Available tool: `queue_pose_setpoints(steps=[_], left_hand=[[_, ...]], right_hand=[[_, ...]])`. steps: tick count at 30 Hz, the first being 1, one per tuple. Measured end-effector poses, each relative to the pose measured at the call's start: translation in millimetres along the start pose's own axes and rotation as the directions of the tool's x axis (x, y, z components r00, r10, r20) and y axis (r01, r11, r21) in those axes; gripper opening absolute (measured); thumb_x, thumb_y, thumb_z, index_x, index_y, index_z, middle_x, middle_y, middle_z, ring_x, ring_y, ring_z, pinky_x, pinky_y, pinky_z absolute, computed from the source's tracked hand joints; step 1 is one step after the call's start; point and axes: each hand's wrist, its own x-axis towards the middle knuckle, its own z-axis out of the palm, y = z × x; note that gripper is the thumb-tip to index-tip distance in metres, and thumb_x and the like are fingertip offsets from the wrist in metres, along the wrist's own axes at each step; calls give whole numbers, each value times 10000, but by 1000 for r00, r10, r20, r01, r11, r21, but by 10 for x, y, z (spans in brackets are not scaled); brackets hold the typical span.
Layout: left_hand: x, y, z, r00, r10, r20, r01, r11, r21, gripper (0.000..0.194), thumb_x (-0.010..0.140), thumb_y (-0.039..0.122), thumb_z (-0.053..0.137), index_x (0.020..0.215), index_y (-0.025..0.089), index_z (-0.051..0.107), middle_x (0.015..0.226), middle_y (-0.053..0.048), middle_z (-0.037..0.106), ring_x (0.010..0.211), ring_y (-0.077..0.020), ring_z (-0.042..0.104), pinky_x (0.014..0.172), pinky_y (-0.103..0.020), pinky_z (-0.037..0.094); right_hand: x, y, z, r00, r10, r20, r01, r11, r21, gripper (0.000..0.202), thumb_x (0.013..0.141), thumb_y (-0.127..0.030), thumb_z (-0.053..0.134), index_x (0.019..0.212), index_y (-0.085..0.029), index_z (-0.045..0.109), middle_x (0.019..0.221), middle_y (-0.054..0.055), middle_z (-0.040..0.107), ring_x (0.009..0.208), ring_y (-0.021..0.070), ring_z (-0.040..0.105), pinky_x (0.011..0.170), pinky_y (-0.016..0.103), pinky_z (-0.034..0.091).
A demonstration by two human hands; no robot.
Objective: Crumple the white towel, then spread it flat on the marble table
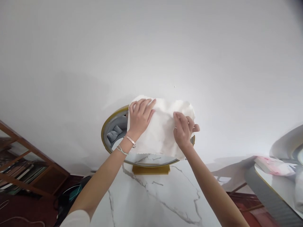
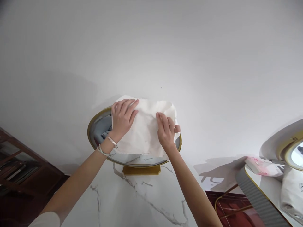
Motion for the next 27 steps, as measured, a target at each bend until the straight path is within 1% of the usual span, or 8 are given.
queue_pose_setpoints(steps=[2,6,10,14,19,22,25,27], left_hand=[[75,64,24,1000,20,19,-19,1000,-14,375,974,321,342,1280,189,514,1228,-108,603,1175,-225,497,1018,-410,292],[196,202,77,996,77,50,-75,997,-34,323,972,320,356,1172,192,574,1157,-86,635,1131,-207,525,984,-383,318],[228,276,130,991,125,51,-123,991,-50,296,970,316,367,1133,202,587,1153,-73,637,1131,-201,529,962,-374,336],[213,271,160,990,135,31,-133,989,-57,291,968,317,371,1136,216,585,1160,-59,639,1133,-199,532,954,-370,348],[201,237,165,987,158,23,-156,986,-64,319,966,323,373,1214,234,554,1183,-55,632,1134,-209,533,961,-375,348],[194,230,169,986,162,28,-160,985,-68,335,962,332,382,1244,240,538,1197,-55,626,1139,-215,528,968,-382,341],[188,217,167,988,156,10,-155,986,-64,332,961,343,390,1232,236,548,1191,-50,632,1132,-221,528,960,-384,335],[186,199,156,989,150,2,-150,987,-65,323,958,350,400,1219,242,558,1174,-46,639,1119,-222,532,947,-383,337]], right_hand=[[12,-95,-69,1000,-10,22,11,999,-30,533,916,-82,190,1288,-254,531,1171,84,618,1093,262,487,861,473,259],[101,-215,-361,988,108,107,-89,982,-165,442,935,-196,260,1324,-181,470,1251,142,567,1125,339,378,821,526,282],[164,-96,-666,962,137,236,-104,984,-148,359,934,-322,328,1172,-204,569,1140,133,612,1039,328,373,796,567,299],[172,55,-815,950,200,242,-159,971,-179,317,924,-382,378,953,-223,651,1075,120,620,1059,338,360,806,573,281],[129,-51,-684,946,258,194,-219,954,-203,325,955,-361,332,1031,-212,611,989,110,671,1072,340,417,839,572,241],[75,-203,-535,982,180,58,-171,977,-128,286,965,-302,331,1101,-216,567,1117,105,649,1109,301,474,903,537,234],[-6,-269,-401,996,81,41,-82,996,21,322,954,-271,359,1250,-218,474,1269,116,566,1170,254,488,945,450,306],[-65,-233,-312,995,97,35,-98,994,55,395,945,-300,392,1330,-211,401,1343,133,498,1236,262,444,967,441,336]])
